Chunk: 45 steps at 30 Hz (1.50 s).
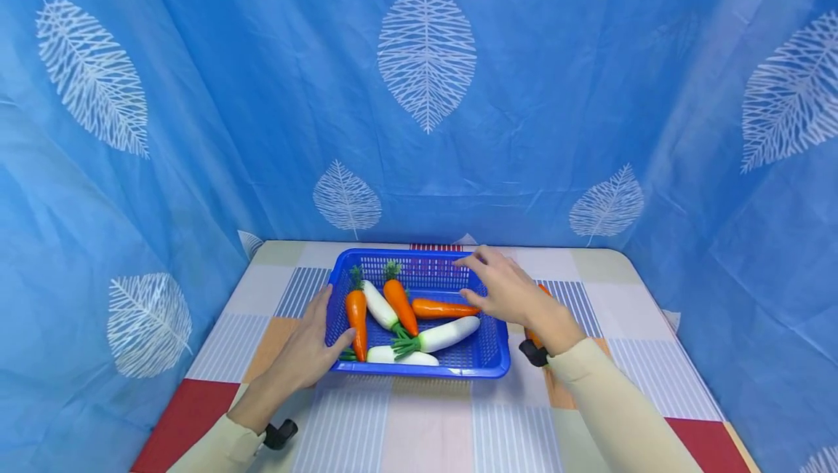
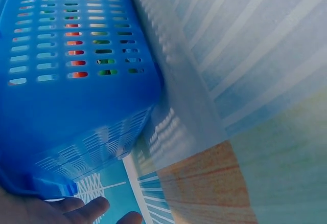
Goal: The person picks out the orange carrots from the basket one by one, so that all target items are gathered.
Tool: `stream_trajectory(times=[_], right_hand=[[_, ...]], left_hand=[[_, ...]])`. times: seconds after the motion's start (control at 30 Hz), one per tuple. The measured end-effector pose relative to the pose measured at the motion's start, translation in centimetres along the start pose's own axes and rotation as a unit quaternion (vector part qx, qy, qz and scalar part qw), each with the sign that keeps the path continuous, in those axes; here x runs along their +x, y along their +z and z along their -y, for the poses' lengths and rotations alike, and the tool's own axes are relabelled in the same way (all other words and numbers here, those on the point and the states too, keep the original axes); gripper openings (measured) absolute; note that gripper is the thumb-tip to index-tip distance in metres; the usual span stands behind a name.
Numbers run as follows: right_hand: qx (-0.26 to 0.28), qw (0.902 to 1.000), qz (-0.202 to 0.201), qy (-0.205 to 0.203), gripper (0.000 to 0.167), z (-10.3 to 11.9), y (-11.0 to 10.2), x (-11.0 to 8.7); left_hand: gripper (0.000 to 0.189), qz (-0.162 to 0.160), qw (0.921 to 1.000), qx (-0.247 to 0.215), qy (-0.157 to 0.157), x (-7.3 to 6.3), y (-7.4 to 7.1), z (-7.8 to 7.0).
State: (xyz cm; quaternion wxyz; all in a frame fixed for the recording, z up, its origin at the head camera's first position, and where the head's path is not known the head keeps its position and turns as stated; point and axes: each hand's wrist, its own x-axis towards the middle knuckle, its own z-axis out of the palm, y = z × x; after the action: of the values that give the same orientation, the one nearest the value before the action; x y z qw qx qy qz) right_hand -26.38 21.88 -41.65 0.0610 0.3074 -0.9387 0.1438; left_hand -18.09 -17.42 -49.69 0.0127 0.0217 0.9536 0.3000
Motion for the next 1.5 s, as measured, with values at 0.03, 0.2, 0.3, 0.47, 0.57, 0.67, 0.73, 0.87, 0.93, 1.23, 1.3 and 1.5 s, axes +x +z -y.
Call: stream_trajectory(times=[0.03,0.2,0.3,0.47,0.57,0.67,0.73,0.87,0.93,1.23,1.3,1.5], right_hand=[[-0.005,0.9997,-0.001,-0.025,0.053,0.6,0.3,0.7],[-0.012,0.9915,0.022,-0.128,0.053,3.2,1.9,4.0],[-0.006,0.9868,0.054,-0.153,0.052,4.4,3.0,5.8],[0.003,0.9786,0.093,-0.184,0.055,6.1,4.8,8.2],[0.011,0.9738,0.104,-0.202,0.057,6.8,6.0,9.5],[0.011,0.9699,0.117,-0.214,0.057,7.4,7.1,10.4],[0.001,0.9669,0.128,-0.221,0.058,7.7,7.8,11.0],[-0.015,0.9602,0.144,-0.239,0.062,8.2,9.1,11.9],[-0.019,0.9577,0.147,-0.247,0.062,8.4,9.6,12.2],[-0.080,0.9465,0.144,-0.278,0.054,9.2,10.6,13.3],[-0.095,0.9437,0.144,-0.282,0.051,9.5,10.7,13.5],[-0.108,0.9366,0.157,-0.294,0.044,10.4,11.1,14.0]], left_hand=[[0.104,-0.002,1.0000,-0.002,0.000,0.0,0.0,0.1],[0.102,-0.002,1.0000,-0.002,0.000,-0.2,0.3,0.3],[0.105,0.003,1.0000,0.003,-0.004,-0.2,0.3,0.4],[0.110,0.010,0.9999,0.008,-0.001,-0.1,0.2,0.4],[0.112,0.015,0.9999,0.006,0.003,-0.2,0.0,0.4],[0.117,0.022,0.9997,0.009,0.009,-0.2,-0.3,0.4],[0.122,0.030,0.9994,0.014,0.014,-0.1,-0.6,0.4],[0.132,0.054,0.9981,0.023,0.020,0.0,-1.1,0.4],[0.135,0.064,0.9975,0.020,0.022,0.0,-1.3,0.5],[0.137,0.075,0.9967,0.007,0.030,0.1,-1.2,0.3],[0.137,0.073,0.9968,0.008,0.030,0.0,-1.2,0.4],[0.137,0.074,0.9969,0.007,0.025,0.0,-1.3,0.8]])
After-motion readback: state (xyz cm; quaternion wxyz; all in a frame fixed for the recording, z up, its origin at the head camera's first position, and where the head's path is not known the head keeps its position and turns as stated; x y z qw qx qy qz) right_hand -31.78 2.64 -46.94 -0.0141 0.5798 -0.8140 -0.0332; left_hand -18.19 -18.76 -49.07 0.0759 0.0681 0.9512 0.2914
